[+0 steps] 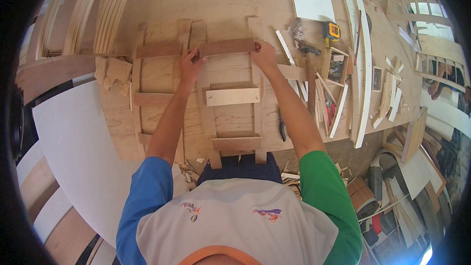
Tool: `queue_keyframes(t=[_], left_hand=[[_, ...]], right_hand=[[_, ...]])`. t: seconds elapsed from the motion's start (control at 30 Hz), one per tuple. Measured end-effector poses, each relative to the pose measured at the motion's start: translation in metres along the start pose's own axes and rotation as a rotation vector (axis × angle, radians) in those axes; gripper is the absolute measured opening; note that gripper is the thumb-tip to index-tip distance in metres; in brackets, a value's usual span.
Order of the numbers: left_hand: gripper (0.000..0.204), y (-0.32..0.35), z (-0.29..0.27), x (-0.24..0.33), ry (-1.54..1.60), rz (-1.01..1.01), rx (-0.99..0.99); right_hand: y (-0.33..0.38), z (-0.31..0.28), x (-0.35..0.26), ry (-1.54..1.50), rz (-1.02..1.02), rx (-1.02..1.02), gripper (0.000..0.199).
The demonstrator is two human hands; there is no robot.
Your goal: The person assembles a small wooden ladder by fitting rungs into side rails, using a hammer to tap them into place and pliers to adjust small fasteners.
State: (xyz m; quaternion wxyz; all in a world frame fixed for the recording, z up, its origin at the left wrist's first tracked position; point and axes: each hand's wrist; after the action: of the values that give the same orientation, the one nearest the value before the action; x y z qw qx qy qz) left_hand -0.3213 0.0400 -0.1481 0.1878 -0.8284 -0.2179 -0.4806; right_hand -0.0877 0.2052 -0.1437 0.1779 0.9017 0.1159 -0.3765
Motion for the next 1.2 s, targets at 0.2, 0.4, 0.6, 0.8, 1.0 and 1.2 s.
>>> queue_keyframes(t=[0.2,0.4,0.6,0.8,1.0,1.2], left_hand=[[0.042,0.0,0.0,0.002,-0.05,0.042,0.029],[0.036,-0.003,-0.001,0.01,-0.141,0.009,0.04],[0.034,-0.006,0.001,0.013,-0.126,-0.006,0.053],[0.036,-0.009,0.0,0.019,-0.122,-0.027,0.041],[0.038,-0.008,0.001,0.007,-0.1,-0.026,0.033],[0.038,-0.008,-0.001,0.002,-0.135,-0.003,0.003]], right_hand=[[0.002,0.0,0.003,-0.025,0.027,0.013,0.039],[0.004,0.0,0.002,-0.048,0.03,0.001,0.039],[0.004,-0.002,0.0,0.01,-0.001,0.01,0.039],[0.001,0.0,0.004,0.001,0.017,0.024,0.038],[-0.002,0.002,0.008,0.043,-0.003,0.029,0.041],[0.002,-0.002,0.002,-0.009,0.027,0.005,0.038]])
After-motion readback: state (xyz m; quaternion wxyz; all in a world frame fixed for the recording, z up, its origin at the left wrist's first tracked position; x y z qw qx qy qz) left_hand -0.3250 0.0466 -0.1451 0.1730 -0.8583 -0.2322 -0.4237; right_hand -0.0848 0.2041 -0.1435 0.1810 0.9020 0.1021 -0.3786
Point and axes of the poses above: each hand's wrist, its own y-axis away from the middle knuckle, its own z-axis out of the palm, x = y × z, and after that the axes turned 8 degrees about z, right-handed
